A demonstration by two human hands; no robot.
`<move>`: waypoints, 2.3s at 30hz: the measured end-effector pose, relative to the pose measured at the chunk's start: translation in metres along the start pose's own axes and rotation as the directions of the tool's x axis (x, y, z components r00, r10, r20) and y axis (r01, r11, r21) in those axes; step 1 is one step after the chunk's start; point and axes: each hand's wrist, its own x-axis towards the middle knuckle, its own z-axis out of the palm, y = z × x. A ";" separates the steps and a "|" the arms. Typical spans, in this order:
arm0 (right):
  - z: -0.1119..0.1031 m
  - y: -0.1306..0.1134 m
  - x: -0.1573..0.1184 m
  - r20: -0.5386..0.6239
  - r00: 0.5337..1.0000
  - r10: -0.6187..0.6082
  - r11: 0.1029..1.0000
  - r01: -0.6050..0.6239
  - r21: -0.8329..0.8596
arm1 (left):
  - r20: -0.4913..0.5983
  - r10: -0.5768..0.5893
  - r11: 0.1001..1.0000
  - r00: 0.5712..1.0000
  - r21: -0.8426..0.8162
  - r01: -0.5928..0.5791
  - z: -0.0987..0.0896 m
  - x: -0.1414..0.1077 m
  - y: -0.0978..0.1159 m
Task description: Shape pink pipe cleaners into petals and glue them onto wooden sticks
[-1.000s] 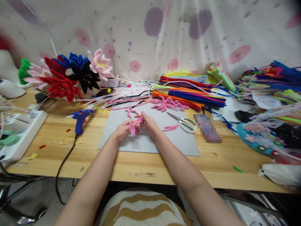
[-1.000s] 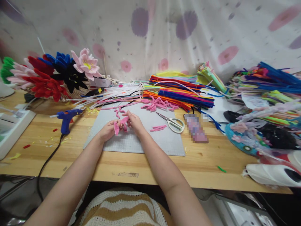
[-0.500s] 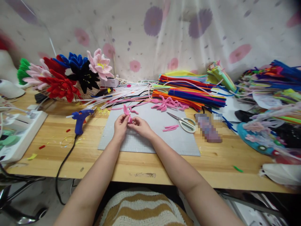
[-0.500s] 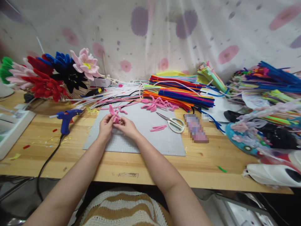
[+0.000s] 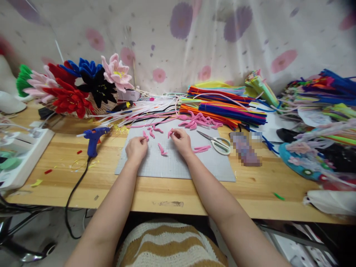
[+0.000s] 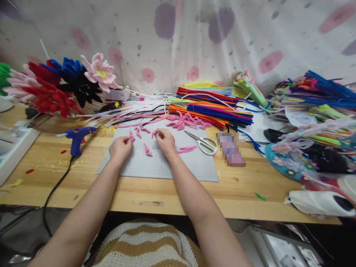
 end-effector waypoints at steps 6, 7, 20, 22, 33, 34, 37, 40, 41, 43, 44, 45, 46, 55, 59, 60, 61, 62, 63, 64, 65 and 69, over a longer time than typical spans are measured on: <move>0.008 -0.003 -0.009 0.124 0.991 -0.045 0.999 0.042 0.028 | -0.181 -0.081 0.987 0.980 0.122 0.105 -0.013 -0.005 0.006; 0.009 -0.005 -0.011 0.137 0.989 -0.053 0.998 0.050 0.026 | -0.178 -0.040 0.989 0.983 0.134 0.065 -0.012 -0.006 0.007; 0.013 0.000 -0.008 0.045 0.990 0.132 0.971 -0.138 0.197 | 0.066 -0.013 0.832 0.998 -0.553 0.047 0.003 0.008 0.002; 0.016 0.004 -0.006 0.049 0.979 0.196 0.921 -0.201 0.335 | 0.165 -0.050 0.665 0.985 -0.730 0.155 -0.003 0.005 0.006; 0.012 -0.016 -0.008 0.220 0.935 0.280 0.765 -0.355 0.538 | 0.384 -0.030 0.316 0.923 -0.873 0.373 -0.007 0.004 0.011; 0.013 -0.019 -0.009 0.239 0.925 0.294 0.749 -0.379 0.544 | 0.411 -0.005 0.285 0.911 -0.873 0.395 -0.007 0.003 0.012; 0.019 -0.029 -0.012 0.342 0.896 0.282 0.685 -0.438 0.582 | 0.485 0.064 0.266 0.872 -0.851 0.453 -0.004 -0.001 0.016; 0.025 -0.036 -0.013 0.437 0.880 0.184 0.639 -0.445 0.627 | 0.531 0.119 0.334 0.839 -0.817 0.470 0.001 -0.006 0.016; 0.025 -0.036 -0.013 0.436 0.884 0.168 0.639 -0.435 0.635 | 0.541 0.133 0.376 0.831 -0.803 0.463 0.004 -0.007 0.015; 0.026 -0.036 -0.012 0.392 0.903 0.174 0.662 -0.402 0.633 | 0.508 0.156 0.484 0.847 -0.787 0.383 0.007 -0.009 0.012; 0.025 -0.035 -0.011 0.361 0.914 0.186 0.679 -0.385 0.625 | 0.454 0.176 0.554 0.873 -0.779 0.293 0.009 -0.010 0.012; 0.025 -0.034 -0.010 0.334 0.923 0.194 0.697 -0.369 0.615 | 0.378 0.209 0.630 0.902 -0.758 0.171 0.010 -0.011 0.011; 0.024 -0.033 -0.010 0.318 0.928 0.196 0.713 -0.357 0.603 | 0.288 0.254 0.702 0.923 -0.712 0.029 0.011 -0.012 0.012; 0.023 -0.031 -0.011 0.382 0.911 0.153 0.762 -0.355 0.541 | 0.005 0.521 0.821 0.854 -0.278 -0.499 0.008 -0.018 0.020; 0.022 -0.031 -0.009 0.325 0.932 0.158 0.779 -0.320 0.539 | 0.009 0.512 0.824 0.859 -0.287 -0.488 0.009 -0.018 0.018; 0.022 -0.031 -0.009 0.308 0.938 0.160 0.785 -0.310 0.537 | 0.013 0.505 0.826 0.863 -0.296 -0.479 0.010 -0.018 0.017; 0.022 -0.031 -0.009 0.296 0.942 0.160 0.789 -0.302 0.535 | 0.018 0.501 0.827 0.865 -0.304 -0.472 0.010 -0.018 0.017; 0.022 -0.031 -0.009 0.290 0.944 0.159 0.792 -0.297 0.533 | 0.023 0.503 0.825 0.864 -0.308 -0.473 0.011 -0.019 0.018; 0.022 -0.031 -0.009 0.290 0.944 0.156 0.795 -0.294 0.531 | 0.024 0.511 0.821 0.859 -0.309 -0.480 0.011 -0.019 0.018; 0.022 -0.031 -0.010 0.295 0.943 0.153 0.797 -0.294 0.528 | 0.021 0.521 0.815 0.853 -0.308 -0.490 0.011 -0.019 0.019; 0.023 -0.031 -0.010 0.303 0.941 0.152 0.797 -0.298 0.525 | 0.015 0.527 0.812 0.850 -0.306 -0.497 0.010 -0.019 0.020; 0.024 -0.030 -0.010 0.346 0.920 0.185 0.768 -0.355 0.533 | -0.018 0.476 0.841 0.879 -0.282 -0.461 0.009 -0.019 0.020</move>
